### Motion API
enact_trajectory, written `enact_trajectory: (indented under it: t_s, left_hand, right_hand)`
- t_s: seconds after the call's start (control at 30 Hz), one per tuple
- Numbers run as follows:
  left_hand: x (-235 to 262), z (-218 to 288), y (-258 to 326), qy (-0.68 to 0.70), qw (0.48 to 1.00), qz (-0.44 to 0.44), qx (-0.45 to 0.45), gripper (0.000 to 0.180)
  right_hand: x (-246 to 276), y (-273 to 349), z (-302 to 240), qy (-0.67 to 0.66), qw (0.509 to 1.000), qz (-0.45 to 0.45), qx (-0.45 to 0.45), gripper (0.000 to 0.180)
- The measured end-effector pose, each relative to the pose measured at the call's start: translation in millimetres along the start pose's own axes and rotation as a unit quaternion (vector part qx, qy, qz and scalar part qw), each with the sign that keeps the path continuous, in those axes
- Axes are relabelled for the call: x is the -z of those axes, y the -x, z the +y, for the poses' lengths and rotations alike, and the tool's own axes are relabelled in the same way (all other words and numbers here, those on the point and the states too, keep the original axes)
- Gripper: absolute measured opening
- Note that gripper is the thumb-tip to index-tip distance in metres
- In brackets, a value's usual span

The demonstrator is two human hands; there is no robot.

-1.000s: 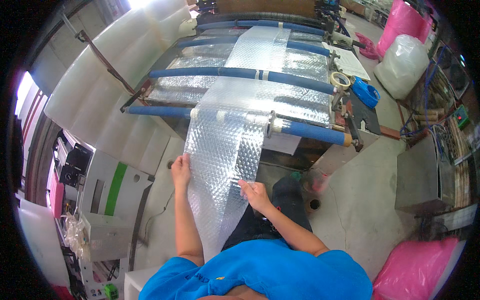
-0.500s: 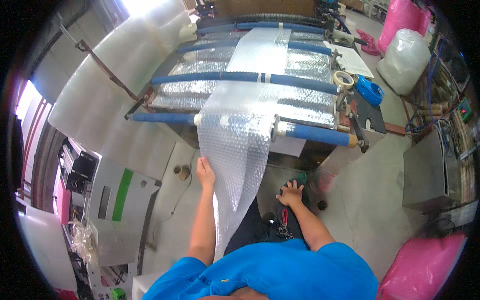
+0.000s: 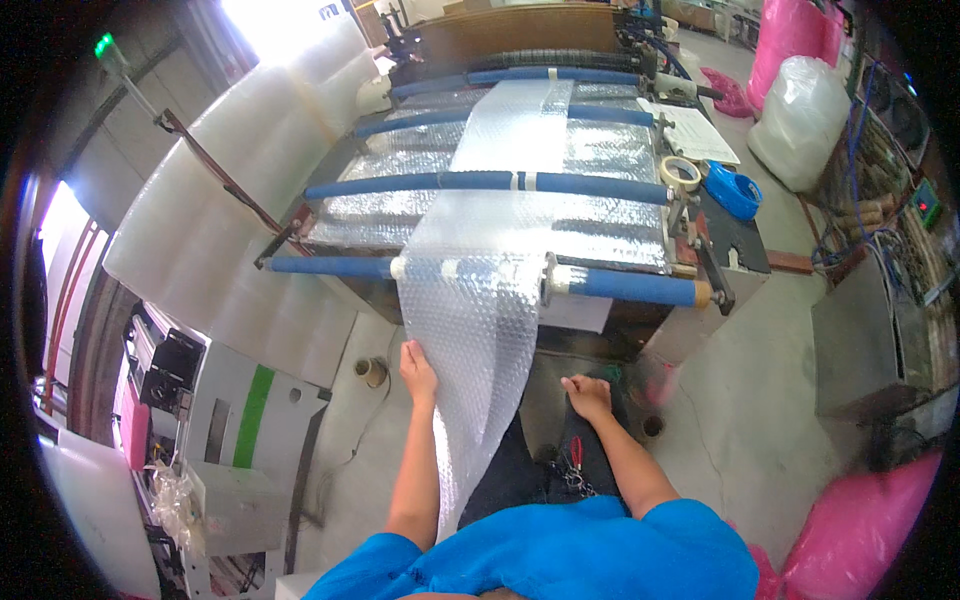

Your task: The person handles a large sheet of bubble wrap, pulling it from a roll and guiding it through a machine with rollers. They smooth the material with their hands and adjust its position on the conveyor system.

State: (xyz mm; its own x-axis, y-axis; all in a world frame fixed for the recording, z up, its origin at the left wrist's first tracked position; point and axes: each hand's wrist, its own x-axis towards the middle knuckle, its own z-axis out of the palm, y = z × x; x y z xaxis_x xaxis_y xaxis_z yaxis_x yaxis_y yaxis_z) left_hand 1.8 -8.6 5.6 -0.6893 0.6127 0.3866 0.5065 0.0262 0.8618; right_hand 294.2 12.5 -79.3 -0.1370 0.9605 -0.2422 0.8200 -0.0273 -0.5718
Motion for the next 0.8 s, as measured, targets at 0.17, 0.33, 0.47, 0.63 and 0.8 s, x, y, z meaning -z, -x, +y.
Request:
enact_trajectory:
  t_s: [0.17, 0.33, 0.47, 0.63, 0.8]
  left_hand:
    - [-2.7, -2.4, 3.7, -0.001, 1.0, -0.006, 0.011, 0.036]
    - [4.8, 4.9, 3.1, -0.003, 1.0, -0.01, 0.006, 0.037]
    - [2.4, 8.8, 4.8, -0.01, 0.998, -0.025, 0.049, 0.036]
    - [0.7, 3.9, 2.1, -0.007, 0.999, -0.019, 0.027, 0.037]
    - [-0.7, 3.4, 2.1, 0.001, 0.999, -0.029, 0.046, 0.036]
  right_hand:
    - [-11.7, 2.6, 18.5, -0.021, 0.999, 0.017, -0.017, 0.033]
    - [11.5, 1.5, -7.8, -0.062, 0.997, 0.005, -0.048, 0.044]
    - [-3.2, 1.0, 10.3, -0.06, 0.995, 0.051, -0.055, 0.046]
    - [-5.0, -2.1, 7.8, -0.071, 0.995, 0.067, -0.025, 0.041]
    - [-9.1, -0.9, 10.8, -0.063, 0.988, 0.141, -0.012, 0.036]
